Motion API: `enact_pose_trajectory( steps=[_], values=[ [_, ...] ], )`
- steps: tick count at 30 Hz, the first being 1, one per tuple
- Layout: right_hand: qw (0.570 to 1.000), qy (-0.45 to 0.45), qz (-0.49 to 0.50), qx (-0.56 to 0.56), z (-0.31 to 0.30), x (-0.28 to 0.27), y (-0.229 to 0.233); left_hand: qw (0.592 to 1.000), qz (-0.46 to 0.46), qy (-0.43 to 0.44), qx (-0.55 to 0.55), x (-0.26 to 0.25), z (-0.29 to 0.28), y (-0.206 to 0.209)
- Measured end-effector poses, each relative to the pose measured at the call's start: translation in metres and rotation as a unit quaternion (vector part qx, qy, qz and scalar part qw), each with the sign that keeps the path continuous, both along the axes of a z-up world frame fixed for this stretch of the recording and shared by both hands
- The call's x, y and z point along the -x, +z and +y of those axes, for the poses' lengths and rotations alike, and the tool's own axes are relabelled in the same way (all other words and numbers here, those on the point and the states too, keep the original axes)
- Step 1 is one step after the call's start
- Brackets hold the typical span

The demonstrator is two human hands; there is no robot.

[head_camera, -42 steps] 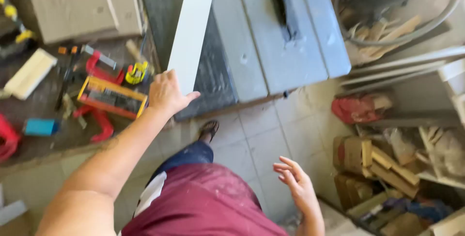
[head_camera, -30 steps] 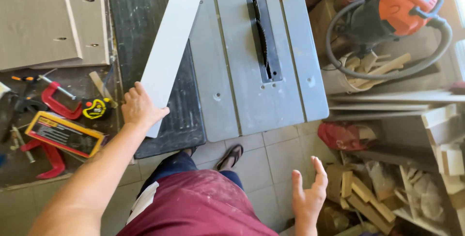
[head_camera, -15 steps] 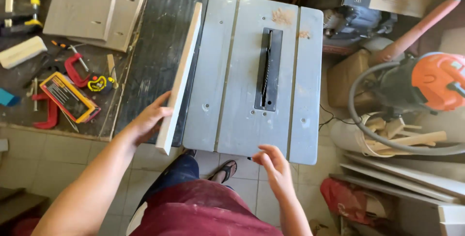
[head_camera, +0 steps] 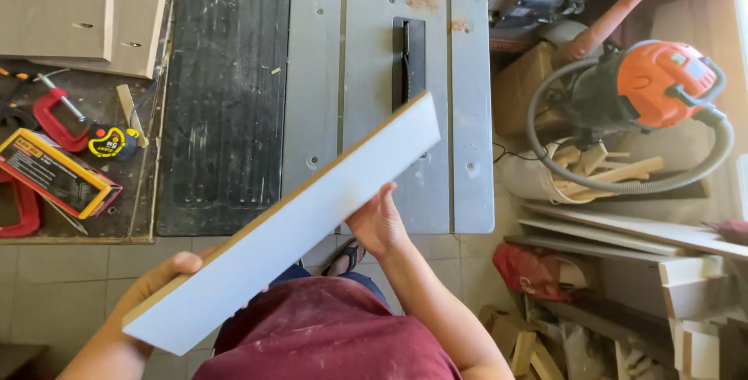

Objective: Measuring and marking a wooden board on a table saw using a tape measure and pencil

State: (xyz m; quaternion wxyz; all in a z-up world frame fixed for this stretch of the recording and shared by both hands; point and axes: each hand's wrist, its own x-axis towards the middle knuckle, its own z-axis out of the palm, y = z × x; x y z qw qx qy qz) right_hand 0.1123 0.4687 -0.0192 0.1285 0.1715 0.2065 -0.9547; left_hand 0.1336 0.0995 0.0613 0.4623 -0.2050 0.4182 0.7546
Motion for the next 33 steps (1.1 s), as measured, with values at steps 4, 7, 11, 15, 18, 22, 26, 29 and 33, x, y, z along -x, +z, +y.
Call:
enact_pose_trajectory(
  steps=[4,7,11,15,18,22,26,29,33],
  values=[
    [0.979,-0.117,-0.152,-0.064,-0.001,-0.024,-0.04,0.992,-0.126,-0.013,0.007,0.043,-0.019,-0.013],
    [0.928,-0.239,-0.272,-0.089,0.011,-0.044,-0.075,0.998,-0.004,-0.057,0.024,0.073,-0.048,-0.052],
    [0.89,-0.308,-0.305,-0.146,0.03,-0.05,-0.112,0.947,0.121,-0.274,0.115,0.123,-0.021,-0.068],
    [0.847,-0.372,-0.339,-0.173,0.045,-0.046,-0.122,0.867,0.208,-0.383,0.241,0.141,0.02,-0.121],
    [0.833,-0.382,-0.356,-0.184,0.067,-0.044,-0.145,0.709,0.321,-0.505,0.373,0.153,0.066,-0.105],
    [0.837,-0.35,-0.367,-0.205,0.071,-0.031,-0.121,0.636,0.397,-0.514,0.416,0.147,0.093,-0.087],
    [0.869,-0.268,-0.348,-0.226,0.078,-0.032,-0.09,0.545,0.462,-0.518,0.469,0.143,0.103,-0.116],
    [0.89,-0.198,-0.337,-0.236,0.085,-0.044,-0.082,0.504,0.495,-0.508,0.493,0.136,0.101,-0.132],
    [0.902,-0.116,-0.329,-0.254,0.098,-0.06,-0.076,0.498,0.527,-0.47,0.503,0.128,0.109,-0.126]
  ],
)
